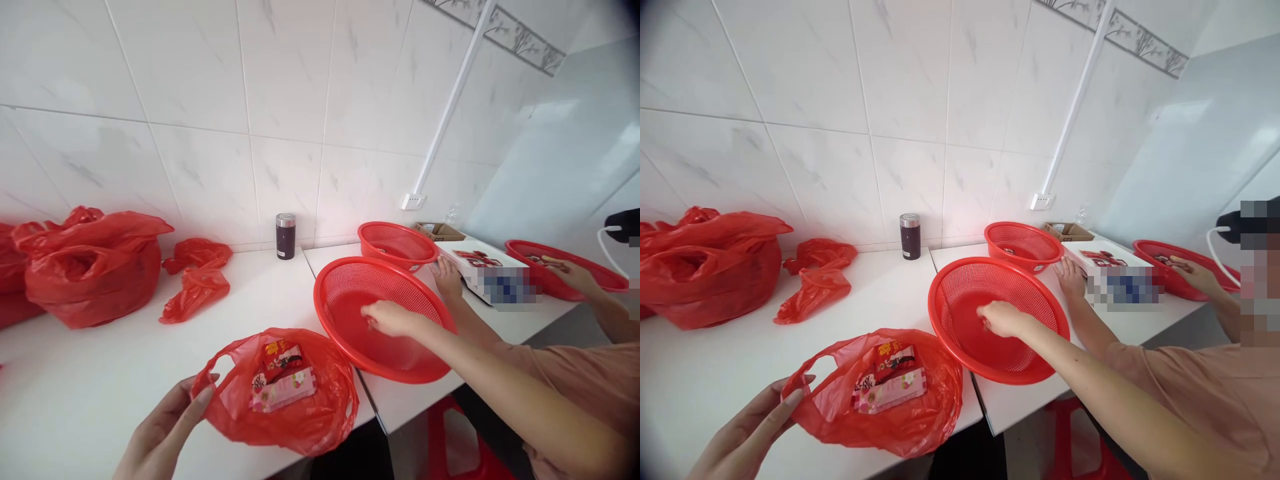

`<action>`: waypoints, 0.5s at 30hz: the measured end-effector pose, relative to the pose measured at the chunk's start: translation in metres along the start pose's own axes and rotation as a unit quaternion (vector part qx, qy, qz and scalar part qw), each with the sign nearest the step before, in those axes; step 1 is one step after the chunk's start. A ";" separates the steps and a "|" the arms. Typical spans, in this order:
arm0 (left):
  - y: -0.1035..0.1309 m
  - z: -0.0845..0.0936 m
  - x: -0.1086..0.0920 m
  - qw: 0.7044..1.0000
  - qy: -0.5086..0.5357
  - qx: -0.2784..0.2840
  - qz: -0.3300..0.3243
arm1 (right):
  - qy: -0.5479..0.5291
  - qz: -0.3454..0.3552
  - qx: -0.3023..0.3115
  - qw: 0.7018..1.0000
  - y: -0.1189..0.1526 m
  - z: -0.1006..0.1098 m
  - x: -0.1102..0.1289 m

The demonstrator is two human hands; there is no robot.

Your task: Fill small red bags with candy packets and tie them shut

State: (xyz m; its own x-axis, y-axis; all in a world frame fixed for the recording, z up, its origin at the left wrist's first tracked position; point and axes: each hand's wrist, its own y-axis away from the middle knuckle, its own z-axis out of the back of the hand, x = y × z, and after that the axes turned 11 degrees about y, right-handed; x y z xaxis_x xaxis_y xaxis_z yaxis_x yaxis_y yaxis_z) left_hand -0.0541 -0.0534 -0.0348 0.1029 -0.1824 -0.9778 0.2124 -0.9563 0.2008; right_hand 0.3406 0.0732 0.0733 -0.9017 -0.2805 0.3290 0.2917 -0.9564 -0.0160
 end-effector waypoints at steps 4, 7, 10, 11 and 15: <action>0.004 -0.003 -0.011 1.000 0.001 0.029 0.009 | -0.110 0.101 0.072 0.986 0.000 -0.035 0.069; 0.005 -0.004 -0.021 0.996 0.082 0.027 0.023 | -0.112 0.211 0.099 0.966 0.007 -0.055 0.113; 0.003 0.003 -0.031 0.982 0.184 -0.019 0.021 | 0.069 0.265 0.056 0.960 0.013 -0.074 0.131; 0.002 0.008 -0.034 0.979 0.201 -0.034 0.013 | 0.128 0.282 0.061 0.949 0.014 -0.080 0.132; 0.002 0.036 -0.043 0.974 0.202 -0.093 -0.033 | 0.289 0.316 0.120 0.896 0.022 -0.092 0.121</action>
State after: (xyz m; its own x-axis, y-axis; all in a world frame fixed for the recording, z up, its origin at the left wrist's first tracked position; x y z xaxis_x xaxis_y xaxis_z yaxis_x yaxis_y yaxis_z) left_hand -0.0934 -0.0560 0.0057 0.4497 0.0191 -0.8930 0.4000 -0.8982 0.1822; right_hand 0.2083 0.0103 0.0260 -0.5260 -0.8217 -0.2192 0.8004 -0.5655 0.1990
